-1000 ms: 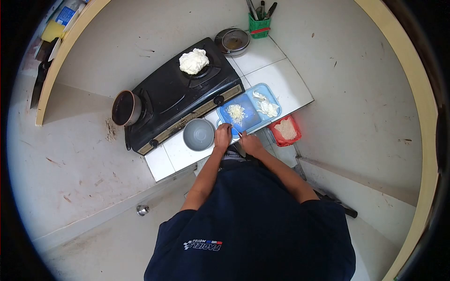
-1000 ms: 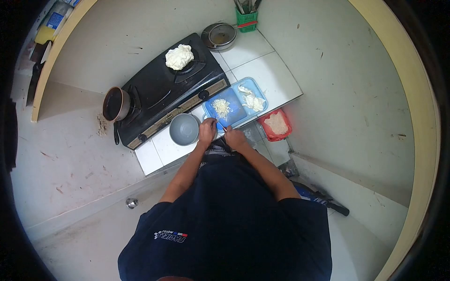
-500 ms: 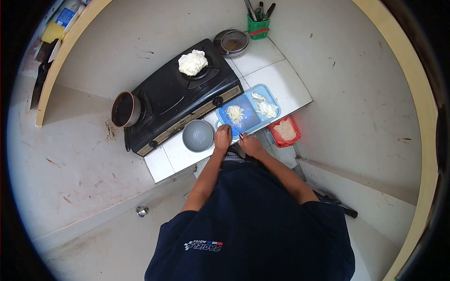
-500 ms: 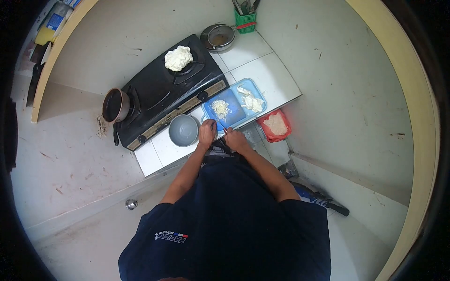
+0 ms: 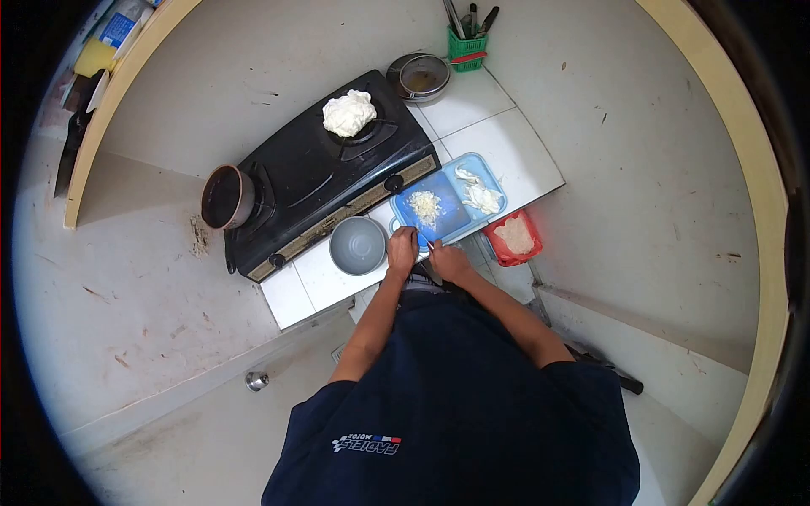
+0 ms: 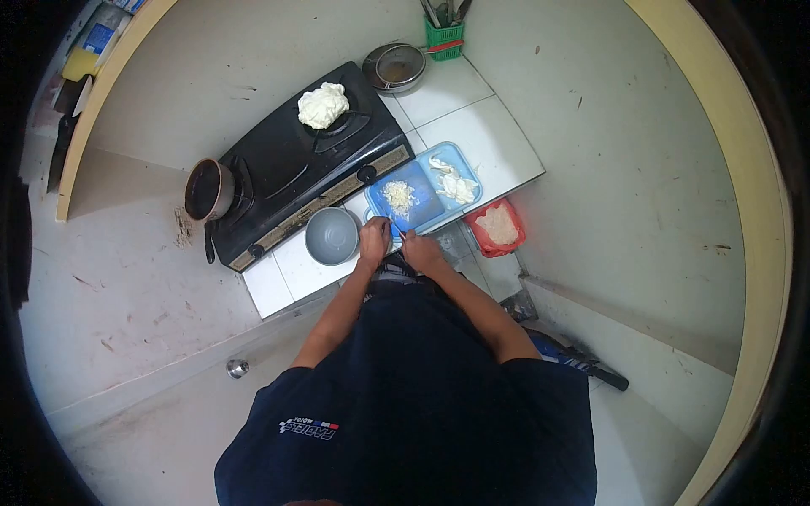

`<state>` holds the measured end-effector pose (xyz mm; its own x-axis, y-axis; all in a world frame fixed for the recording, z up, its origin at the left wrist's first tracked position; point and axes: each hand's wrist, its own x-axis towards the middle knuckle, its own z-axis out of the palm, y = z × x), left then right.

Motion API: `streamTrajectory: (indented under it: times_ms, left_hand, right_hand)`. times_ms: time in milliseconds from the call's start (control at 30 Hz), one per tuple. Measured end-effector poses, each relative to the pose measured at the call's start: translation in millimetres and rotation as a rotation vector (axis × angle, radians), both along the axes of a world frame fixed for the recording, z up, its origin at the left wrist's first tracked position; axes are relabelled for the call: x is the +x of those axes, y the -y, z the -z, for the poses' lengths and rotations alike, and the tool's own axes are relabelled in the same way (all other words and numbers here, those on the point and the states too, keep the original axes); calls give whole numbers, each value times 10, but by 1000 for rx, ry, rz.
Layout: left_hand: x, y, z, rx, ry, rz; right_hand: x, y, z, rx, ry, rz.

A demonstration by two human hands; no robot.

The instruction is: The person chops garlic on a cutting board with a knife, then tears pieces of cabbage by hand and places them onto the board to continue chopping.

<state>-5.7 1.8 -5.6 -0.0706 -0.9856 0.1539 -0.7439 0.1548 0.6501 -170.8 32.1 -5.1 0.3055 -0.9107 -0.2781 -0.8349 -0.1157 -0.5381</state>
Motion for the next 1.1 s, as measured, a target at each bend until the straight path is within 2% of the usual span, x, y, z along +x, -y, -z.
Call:
streamTrajectory:
  times_ms: [100, 267, 367, 800, 1100]
  left_hand:
    - [-27, -30, -13, -3, -24, -29]
    - [-52, -55, -13, -43, -93, -71]
    - [-40, -46, 22, -20, -121, -67]
    - [22, -10, -24, 41, -42, -17]
    - [46, -47, -2, -28, -74, -1]
  right_hand:
    - [60, 42, 84, 32, -37, 25]
    - [-117, -109, -35, -75, -60, -33]
    - [-158, -96, -48, 33, -31, 31]
    - [-59, -39, -23, -13, -13, -33]
    - [-99, -81, -23, -64, 1, -40]
